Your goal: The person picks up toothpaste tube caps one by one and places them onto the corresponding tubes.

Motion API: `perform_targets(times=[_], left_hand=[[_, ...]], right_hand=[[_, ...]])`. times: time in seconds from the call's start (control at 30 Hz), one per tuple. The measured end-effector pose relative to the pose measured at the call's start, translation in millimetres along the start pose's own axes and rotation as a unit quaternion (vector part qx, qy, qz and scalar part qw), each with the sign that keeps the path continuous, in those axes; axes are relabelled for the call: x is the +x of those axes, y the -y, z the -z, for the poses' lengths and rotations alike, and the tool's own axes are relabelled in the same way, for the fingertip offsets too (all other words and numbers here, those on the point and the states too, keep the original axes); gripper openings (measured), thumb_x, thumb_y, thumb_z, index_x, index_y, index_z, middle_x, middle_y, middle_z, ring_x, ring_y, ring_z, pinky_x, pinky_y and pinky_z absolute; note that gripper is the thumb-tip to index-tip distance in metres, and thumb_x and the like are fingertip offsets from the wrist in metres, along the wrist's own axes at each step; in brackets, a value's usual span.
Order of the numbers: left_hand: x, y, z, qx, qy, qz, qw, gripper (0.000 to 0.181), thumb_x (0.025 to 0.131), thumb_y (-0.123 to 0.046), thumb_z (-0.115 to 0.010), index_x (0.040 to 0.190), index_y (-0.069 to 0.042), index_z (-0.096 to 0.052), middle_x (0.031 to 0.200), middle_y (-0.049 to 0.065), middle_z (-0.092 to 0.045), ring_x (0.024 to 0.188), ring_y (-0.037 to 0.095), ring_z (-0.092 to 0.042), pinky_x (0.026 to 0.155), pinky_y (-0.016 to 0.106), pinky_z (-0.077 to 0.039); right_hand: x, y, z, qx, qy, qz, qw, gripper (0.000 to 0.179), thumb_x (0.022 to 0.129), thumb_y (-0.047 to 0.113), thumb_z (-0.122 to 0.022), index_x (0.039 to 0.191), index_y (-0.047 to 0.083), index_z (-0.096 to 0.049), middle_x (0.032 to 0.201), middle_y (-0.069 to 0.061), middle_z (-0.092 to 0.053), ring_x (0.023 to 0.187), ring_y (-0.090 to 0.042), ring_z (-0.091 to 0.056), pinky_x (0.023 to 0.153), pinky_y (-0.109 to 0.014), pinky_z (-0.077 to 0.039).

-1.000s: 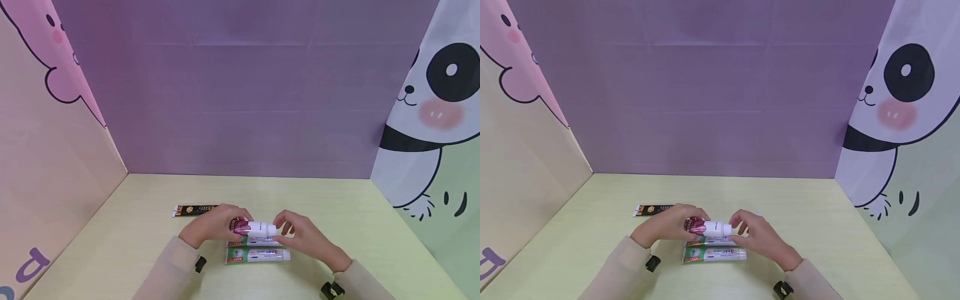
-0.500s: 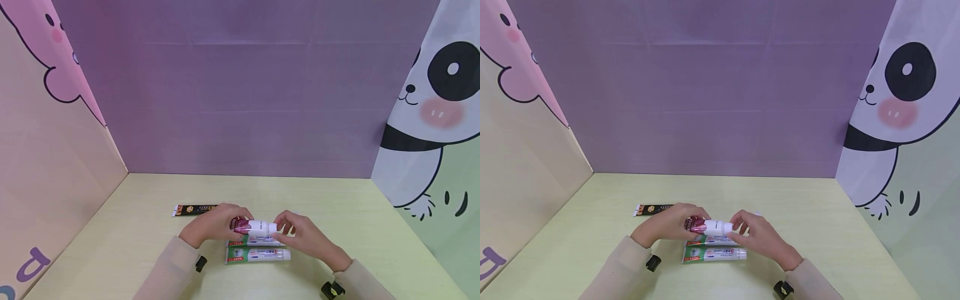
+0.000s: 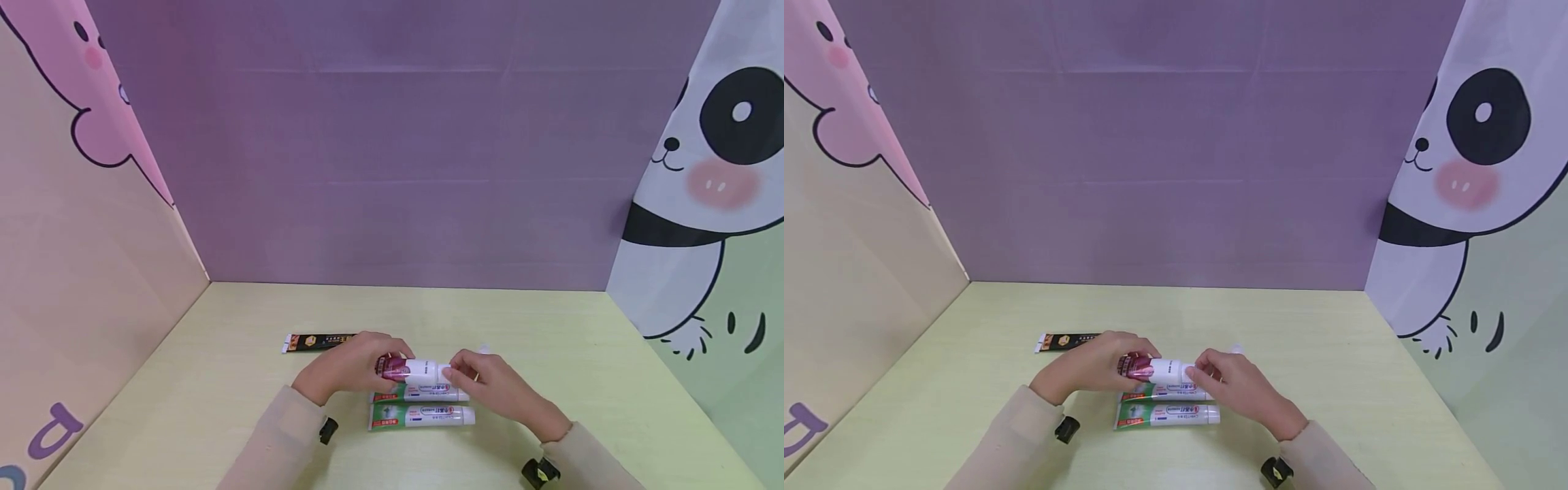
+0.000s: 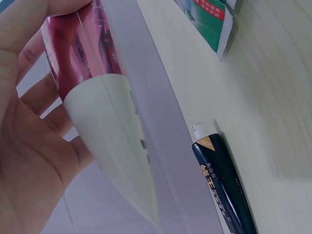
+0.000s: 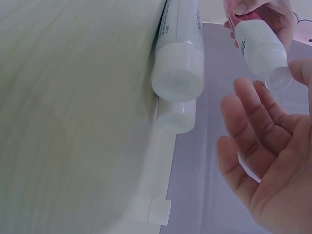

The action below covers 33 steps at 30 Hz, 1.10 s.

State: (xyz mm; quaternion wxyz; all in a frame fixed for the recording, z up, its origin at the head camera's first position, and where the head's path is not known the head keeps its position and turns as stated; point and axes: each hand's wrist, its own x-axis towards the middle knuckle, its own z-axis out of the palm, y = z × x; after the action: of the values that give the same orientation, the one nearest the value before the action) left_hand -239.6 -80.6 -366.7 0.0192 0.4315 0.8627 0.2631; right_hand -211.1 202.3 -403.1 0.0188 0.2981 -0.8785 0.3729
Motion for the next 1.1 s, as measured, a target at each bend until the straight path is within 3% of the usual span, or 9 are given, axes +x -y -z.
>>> perform_targets(times=[0.17, 0.3, 0.57, 0.7, 0.83, 0.97, 1.1], left_hand=[[0.2, -1.1, 0.1, -0.005, 0.003, 0.001, 1.0000, 0.037, 0.081, -0.010, -0.082, 0.115, -0.016, -0.069, 0.098, -0.009, -0.065, 0.082, 0.005, -0.057, 0.072, 0.020, -0.051], [0.6, -1.3, -0.1, -0.003, 0.003, -0.001, 1.0000, 0.037, 0.081, -0.010, -0.082, 0.115, -0.016, -0.069, 0.097, -0.010, -0.065, 0.082, 0.005, -0.057, 0.071, 0.020, -0.051], [1.4, -1.6, 0.4, 0.006, 0.003, -0.007, 1.0000, 0.037, 0.080, -0.010, -0.081, 0.115, -0.016, -0.069, 0.096, -0.011, -0.064, 0.081, 0.005, -0.056, 0.071, 0.020, -0.051], [1.4, -1.4, 0.3, 0.007, 0.004, -0.003, 1.0000, 0.038, 0.080, -0.010, -0.082, 0.115, -0.016, -0.069, 0.096, -0.011, -0.064, 0.081, 0.005, -0.056, 0.071, 0.020, -0.051], [0.6, -2.0, 0.6, 0.003, 0.006, 0.006, 1.0000, 0.038, 0.081, -0.010, -0.082, 0.116, -0.016, -0.069, 0.097, -0.011, -0.064, 0.081, 0.006, -0.056, 0.071, 0.020, -0.051], [0.2, -2.8, 1.2, 0.001, 0.007, 0.010, 0.9999, 0.037, 0.081, -0.010, -0.083, 0.115, -0.016, -0.069, 0.097, -0.011, -0.064, 0.081, 0.006, -0.056, 0.072, 0.020, -0.051], [0.4, -3.1, 1.5, 0.001, 0.006, 0.008, 0.9999, 0.037, 0.081, -0.010, -0.082, 0.114, -0.017, -0.069, 0.097, -0.010, -0.065, 0.081, 0.006, -0.057, 0.072, 0.021, -0.051]], right_hand=[[1.6, -1.0, -1.0, -0.016, 0.012, -0.022, 0.9996, 0.033, 0.105, 0.040, -0.049, 0.088, 0.018, -0.066, 0.072, 0.006, -0.063, 0.060, -0.005, -0.048, 0.055, -0.023, -0.039], [3.5, 0.3, -2.1, -0.019, 0.017, -0.041, 0.9988, 0.044, 0.106, 0.044, -0.044, 0.082, 0.014, -0.066, 0.068, 0.010, -0.061, 0.061, -0.006, -0.050, 0.058, -0.025, -0.042], [3.6, -1.0, -2.1, -0.011, 0.020, -0.040, 0.9989, 0.046, 0.108, 0.041, -0.039, 0.076, 0.019, -0.064, 0.069, 0.008, -0.061, 0.068, -0.011, -0.057, 0.064, -0.028, -0.047], [2.0, -1.0, -0.5, -0.003, 0.014, -0.028, 0.9995, 0.038, 0.109, 0.036, -0.040, 0.093, 0.016, -0.067, 0.077, 0.009, -0.063, 0.073, -0.016, -0.062, 0.067, -0.029, -0.049], [0.8, 0.3, 1.1, 0.012, -0.001, -0.009, 0.9999, 0.025, 0.107, 0.033, -0.048, 0.113, 0.014, -0.062, 0.093, 0.008, -0.065, 0.081, -0.014, -0.062, 0.070, -0.029, -0.051], [-1.6, 0.7, 2.3, 0.020, -0.016, 0.024, 0.9994, 0.026, 0.100, 0.031, -0.063, 0.119, 0.014, -0.058, 0.108, 0.008, -0.062, 0.089, -0.011, -0.060, 0.074, -0.030, -0.052], [-4.0, 0.3, 2.2, 0.009, -0.036, 0.062, 0.9974, 0.033, 0.091, 0.022, -0.075, 0.118, 0.016, -0.056, 0.112, 0.007, -0.058, 0.091, -0.010, -0.059, 0.077, -0.030, -0.052]])
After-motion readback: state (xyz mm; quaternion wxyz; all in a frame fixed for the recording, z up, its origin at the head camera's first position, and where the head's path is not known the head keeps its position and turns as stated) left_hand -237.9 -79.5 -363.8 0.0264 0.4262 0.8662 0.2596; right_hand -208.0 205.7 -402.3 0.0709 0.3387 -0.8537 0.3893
